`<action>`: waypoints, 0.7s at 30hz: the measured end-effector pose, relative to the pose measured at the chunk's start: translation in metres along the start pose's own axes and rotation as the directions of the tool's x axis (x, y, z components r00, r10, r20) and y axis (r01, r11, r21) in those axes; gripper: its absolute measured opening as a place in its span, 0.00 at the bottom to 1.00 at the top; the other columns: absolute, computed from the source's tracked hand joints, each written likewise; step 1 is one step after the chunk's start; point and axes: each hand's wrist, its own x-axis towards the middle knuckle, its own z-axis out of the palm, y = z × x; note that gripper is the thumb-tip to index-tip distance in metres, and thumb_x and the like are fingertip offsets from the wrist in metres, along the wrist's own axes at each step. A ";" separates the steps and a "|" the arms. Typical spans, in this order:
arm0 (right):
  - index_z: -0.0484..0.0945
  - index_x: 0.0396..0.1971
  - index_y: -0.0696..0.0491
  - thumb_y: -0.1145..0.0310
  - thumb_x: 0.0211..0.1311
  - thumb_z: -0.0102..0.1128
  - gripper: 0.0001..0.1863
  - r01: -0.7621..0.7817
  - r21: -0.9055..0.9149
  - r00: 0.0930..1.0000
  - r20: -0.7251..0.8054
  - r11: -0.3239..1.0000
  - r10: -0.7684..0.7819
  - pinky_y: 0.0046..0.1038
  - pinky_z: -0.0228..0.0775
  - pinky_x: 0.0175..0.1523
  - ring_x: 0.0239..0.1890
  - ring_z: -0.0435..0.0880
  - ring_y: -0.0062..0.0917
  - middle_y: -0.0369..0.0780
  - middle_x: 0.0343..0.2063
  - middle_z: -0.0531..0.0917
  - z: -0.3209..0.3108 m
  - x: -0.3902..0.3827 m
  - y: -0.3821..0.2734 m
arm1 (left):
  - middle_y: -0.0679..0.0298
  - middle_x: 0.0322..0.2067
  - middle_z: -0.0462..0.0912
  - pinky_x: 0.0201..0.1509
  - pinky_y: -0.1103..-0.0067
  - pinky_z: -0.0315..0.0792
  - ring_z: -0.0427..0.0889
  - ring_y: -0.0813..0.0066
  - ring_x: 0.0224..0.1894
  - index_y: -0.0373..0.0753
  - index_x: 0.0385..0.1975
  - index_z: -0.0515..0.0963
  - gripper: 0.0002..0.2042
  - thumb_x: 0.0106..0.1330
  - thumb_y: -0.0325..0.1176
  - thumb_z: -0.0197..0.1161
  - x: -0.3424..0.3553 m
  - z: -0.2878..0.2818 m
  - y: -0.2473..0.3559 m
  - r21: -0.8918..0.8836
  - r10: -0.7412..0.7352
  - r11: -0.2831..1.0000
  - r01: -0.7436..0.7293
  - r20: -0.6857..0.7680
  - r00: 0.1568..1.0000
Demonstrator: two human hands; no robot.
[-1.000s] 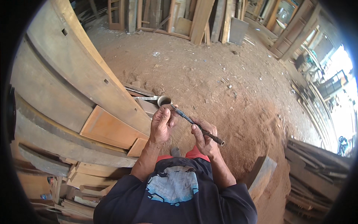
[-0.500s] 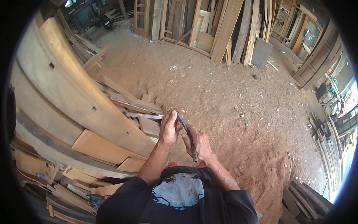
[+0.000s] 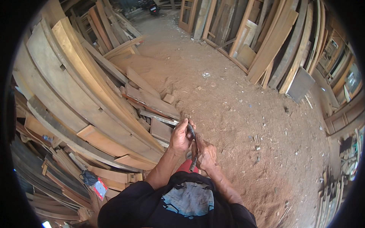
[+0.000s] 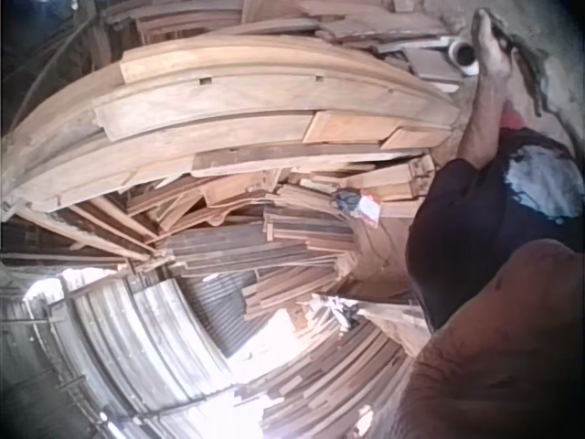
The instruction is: The person uses a hex key to tighten the blade of a circular saw on a workbench. They then walk to a pile of lumber, pick up a small metal rod, and return to the saw to continue adjusting the blade with the hex key. Finally, they pick up a package of replacement blades.
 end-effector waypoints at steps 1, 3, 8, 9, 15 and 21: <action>0.77 0.57 0.55 0.73 0.68 0.58 0.18 0.009 0.015 1.000 0.010 1.000 -0.009 0.46 0.72 0.31 0.26 0.83 0.52 0.53 0.23 0.80 0.004 0.007 0.007 | 0.65 0.32 0.83 0.28 0.85 0.64 0.70 0.83 0.24 0.43 0.36 0.79 0.13 0.80 0.43 0.56 0.008 -0.003 0.001 -0.003 0.013 1.000 -0.013 -0.006 1.000; 0.77 0.56 0.55 0.73 0.68 0.57 0.17 0.040 0.029 0.999 0.025 0.999 -0.041 0.45 0.71 0.30 0.25 0.82 0.52 0.53 0.23 0.80 0.009 0.028 0.020 | 0.65 0.32 0.82 0.29 0.85 0.64 0.70 0.83 0.23 0.43 0.36 0.79 0.13 0.80 0.43 0.56 0.028 -0.009 0.004 -0.019 0.047 0.999 -0.047 -0.001 0.999; 0.78 0.54 0.56 0.73 0.69 0.57 0.15 0.097 0.050 0.989 0.110 0.994 -0.102 0.44 0.71 0.30 0.24 0.82 0.51 0.52 0.21 0.79 0.019 0.095 0.040 | 0.66 0.29 0.82 0.26 0.86 0.63 0.68 0.85 0.22 0.43 0.35 0.78 0.14 0.80 0.45 0.56 0.090 -0.026 0.020 -0.060 0.120 0.991 -0.120 0.000 0.993; 0.79 0.54 0.56 0.73 0.69 0.57 0.15 0.111 0.042 0.987 0.110 0.993 -0.115 0.44 0.71 0.30 0.24 0.82 0.51 0.52 0.21 0.78 0.022 0.108 0.044 | 0.66 0.29 0.82 0.25 0.87 0.62 0.67 0.86 0.21 0.43 0.35 0.78 0.14 0.79 0.46 0.57 0.101 -0.025 0.026 -0.054 0.133 0.990 -0.133 -0.017 0.991; 0.76 0.57 0.57 0.71 0.72 0.55 0.16 0.201 0.370 0.976 0.002 0.907 -0.217 0.37 0.74 0.34 0.25 0.84 0.38 0.47 0.26 0.82 0.048 0.189 0.062 | 0.67 0.32 0.84 0.30 0.84 0.68 0.73 0.83 0.25 0.39 0.44 0.82 0.16 0.79 0.47 0.57 0.156 -0.037 0.064 -0.114 0.100 0.988 -0.103 -0.035 0.994; 0.76 0.55 0.60 0.67 0.80 0.51 0.15 -0.362 0.772 0.928 0.349 0.523 0.127 0.22 0.60 0.30 0.24 0.65 0.11 0.28 0.22 0.69 0.066 0.254 0.099 | 0.64 0.36 0.81 0.35 0.81 0.71 0.75 0.78 0.31 0.36 0.48 0.78 0.10 0.78 0.35 0.58 0.191 -0.078 0.062 -0.322 0.135 0.935 -0.151 -0.073 0.988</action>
